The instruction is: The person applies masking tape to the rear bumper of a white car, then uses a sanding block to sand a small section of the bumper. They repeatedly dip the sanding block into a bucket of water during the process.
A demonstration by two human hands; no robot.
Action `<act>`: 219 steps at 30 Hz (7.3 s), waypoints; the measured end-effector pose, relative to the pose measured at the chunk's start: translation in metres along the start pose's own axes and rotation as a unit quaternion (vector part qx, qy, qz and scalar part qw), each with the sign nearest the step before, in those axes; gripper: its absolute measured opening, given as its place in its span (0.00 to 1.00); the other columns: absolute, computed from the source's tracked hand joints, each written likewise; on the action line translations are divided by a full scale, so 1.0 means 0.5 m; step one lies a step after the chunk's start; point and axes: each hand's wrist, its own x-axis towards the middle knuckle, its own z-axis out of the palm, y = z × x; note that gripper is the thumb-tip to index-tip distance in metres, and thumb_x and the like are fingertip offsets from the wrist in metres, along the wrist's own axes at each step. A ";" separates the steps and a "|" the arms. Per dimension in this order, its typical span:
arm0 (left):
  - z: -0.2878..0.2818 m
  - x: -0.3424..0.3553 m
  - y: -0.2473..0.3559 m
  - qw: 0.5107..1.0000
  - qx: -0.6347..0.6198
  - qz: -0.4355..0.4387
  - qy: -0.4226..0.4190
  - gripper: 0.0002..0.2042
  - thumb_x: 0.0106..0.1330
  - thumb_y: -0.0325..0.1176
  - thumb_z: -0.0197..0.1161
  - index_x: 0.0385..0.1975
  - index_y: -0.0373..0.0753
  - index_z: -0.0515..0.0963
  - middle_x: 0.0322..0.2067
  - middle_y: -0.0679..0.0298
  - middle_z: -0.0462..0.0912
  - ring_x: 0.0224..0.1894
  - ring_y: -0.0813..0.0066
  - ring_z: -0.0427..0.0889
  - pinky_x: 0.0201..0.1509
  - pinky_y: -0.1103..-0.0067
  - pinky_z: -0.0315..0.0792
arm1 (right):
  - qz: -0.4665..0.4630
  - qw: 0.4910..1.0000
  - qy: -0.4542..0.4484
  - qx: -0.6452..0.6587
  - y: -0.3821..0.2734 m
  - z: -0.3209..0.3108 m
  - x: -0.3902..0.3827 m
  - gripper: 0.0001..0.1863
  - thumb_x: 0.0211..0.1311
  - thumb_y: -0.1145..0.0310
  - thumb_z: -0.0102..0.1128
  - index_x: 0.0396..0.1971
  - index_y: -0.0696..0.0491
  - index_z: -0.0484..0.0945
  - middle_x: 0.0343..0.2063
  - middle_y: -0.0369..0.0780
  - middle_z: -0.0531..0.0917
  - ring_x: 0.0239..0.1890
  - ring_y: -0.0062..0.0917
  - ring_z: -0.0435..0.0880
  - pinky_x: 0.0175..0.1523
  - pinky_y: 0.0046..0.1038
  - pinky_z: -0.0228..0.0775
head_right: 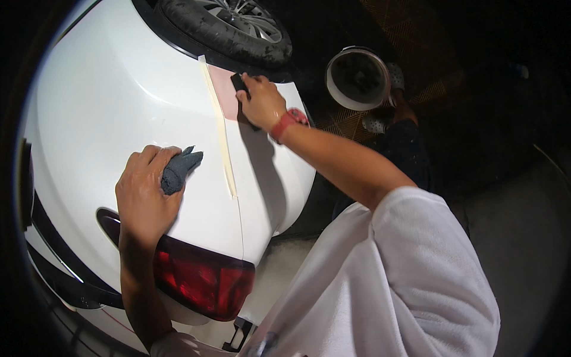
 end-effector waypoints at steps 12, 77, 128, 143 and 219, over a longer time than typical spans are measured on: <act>0.012 -0.007 -0.007 1.000 -0.003 -0.020 -0.004 0.20 0.54 0.23 0.76 0.50 0.40 0.86 0.43 0.61 0.86 0.45 0.56 0.84 0.50 0.64 0.80 | -0.029 0.993 -0.007 0.116 -0.046 -0.023 -0.160 0.27 0.69 0.59 0.69 0.62 0.61 0.83 0.54 0.55 0.86 0.58 0.46 0.86 0.65 0.41 0.77; -0.007 0.007 -0.001 0.995 0.048 -0.071 -0.049 0.16 0.56 0.23 0.73 0.45 0.41 0.83 0.37 0.60 0.84 0.43 0.54 0.83 0.46 0.62 0.79 | 0.045 0.997 -0.054 0.030 -0.044 -0.016 -0.011 0.28 0.71 0.53 0.63 0.63 0.56 0.82 0.52 0.60 0.83 0.55 0.55 0.85 0.60 0.48 0.79; 0.010 -0.012 -0.014 0.998 0.027 -0.050 -0.035 0.16 0.55 0.23 0.74 0.45 0.39 0.84 0.37 0.59 0.84 0.43 0.54 0.84 0.47 0.63 0.79 | -0.015 0.996 -0.077 0.053 -0.105 -0.039 -0.073 0.28 0.72 0.54 0.65 0.64 0.56 0.82 0.52 0.57 0.83 0.57 0.52 0.84 0.65 0.46 0.76; -0.004 0.000 -0.007 0.998 0.027 -0.037 -0.032 0.17 0.55 0.23 0.75 0.46 0.39 0.85 0.37 0.60 0.85 0.42 0.55 0.84 0.47 0.63 0.79 | -0.011 0.999 -0.027 0.015 -0.065 -0.025 0.008 0.28 0.73 0.54 0.60 0.65 0.56 0.81 0.53 0.61 0.82 0.58 0.54 0.83 0.64 0.48 0.78; 0.008 -0.008 -0.004 0.995 0.055 -0.070 -0.043 0.11 0.59 0.30 0.76 0.37 0.37 0.81 0.33 0.57 0.82 0.39 0.53 0.83 0.45 0.61 0.77 | -0.029 0.997 -0.040 0.052 -0.073 -0.031 -0.175 0.25 0.73 0.60 0.65 0.65 0.56 0.80 0.53 0.59 0.82 0.55 0.55 0.85 0.60 0.48 0.79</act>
